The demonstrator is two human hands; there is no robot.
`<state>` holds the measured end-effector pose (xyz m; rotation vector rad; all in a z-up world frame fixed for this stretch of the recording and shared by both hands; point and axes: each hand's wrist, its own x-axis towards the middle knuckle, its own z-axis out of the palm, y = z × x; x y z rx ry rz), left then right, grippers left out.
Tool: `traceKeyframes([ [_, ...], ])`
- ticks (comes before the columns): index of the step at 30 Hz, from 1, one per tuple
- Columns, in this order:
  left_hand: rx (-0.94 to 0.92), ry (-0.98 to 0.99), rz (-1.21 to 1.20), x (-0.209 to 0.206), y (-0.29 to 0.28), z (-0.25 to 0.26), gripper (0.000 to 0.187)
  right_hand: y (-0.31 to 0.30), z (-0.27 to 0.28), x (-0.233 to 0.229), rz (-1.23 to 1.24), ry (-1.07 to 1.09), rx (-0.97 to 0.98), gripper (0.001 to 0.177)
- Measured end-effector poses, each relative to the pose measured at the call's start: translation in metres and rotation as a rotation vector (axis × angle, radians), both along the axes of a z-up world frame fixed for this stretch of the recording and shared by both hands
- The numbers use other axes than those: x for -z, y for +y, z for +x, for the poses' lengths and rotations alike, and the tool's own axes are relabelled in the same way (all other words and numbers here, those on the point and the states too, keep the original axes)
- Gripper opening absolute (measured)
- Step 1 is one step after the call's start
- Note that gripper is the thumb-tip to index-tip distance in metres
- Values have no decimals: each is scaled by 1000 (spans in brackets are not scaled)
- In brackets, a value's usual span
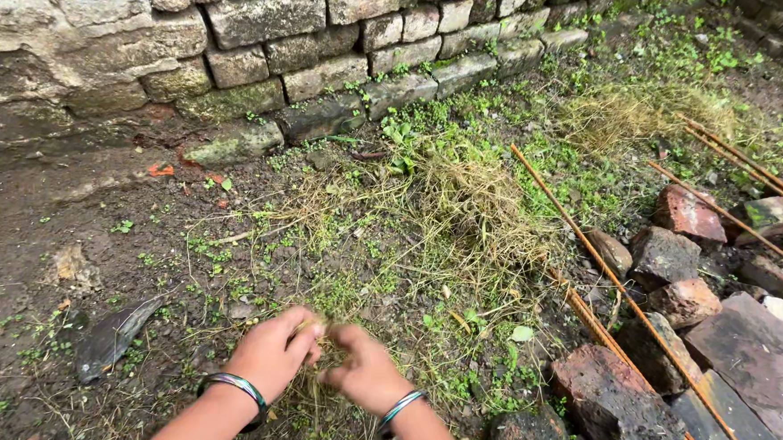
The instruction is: The person gathers scattered dry straw from a dirt and stone floor by hand and bundles it into small clumps.
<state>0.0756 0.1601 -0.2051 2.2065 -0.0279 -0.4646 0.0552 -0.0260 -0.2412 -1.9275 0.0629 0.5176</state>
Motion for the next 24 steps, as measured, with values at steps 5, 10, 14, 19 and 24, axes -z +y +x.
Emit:
traceKeyframes([
  [5, 65, -38, 419, 52, 41, -5, 27, 41, -42, 62, -120, -233, -354, 50],
  [10, 57, 212, 636, 71, 68, -16, 52, 53, -58, 83, -387, -92, -374, 58],
  [14, 79, 316, 620, 68, 79, -16, 49, 37, -45, 108, -486, -79, -323, 54],
  [19, 154, 263, 593, 86, 93, -22, 43, 28, -22, 146, -625, -52, -520, 49],
  [24, 167, 332, 604, 89, 97, -29, 44, 52, -39, 123, -497, 108, -298, 61],
])
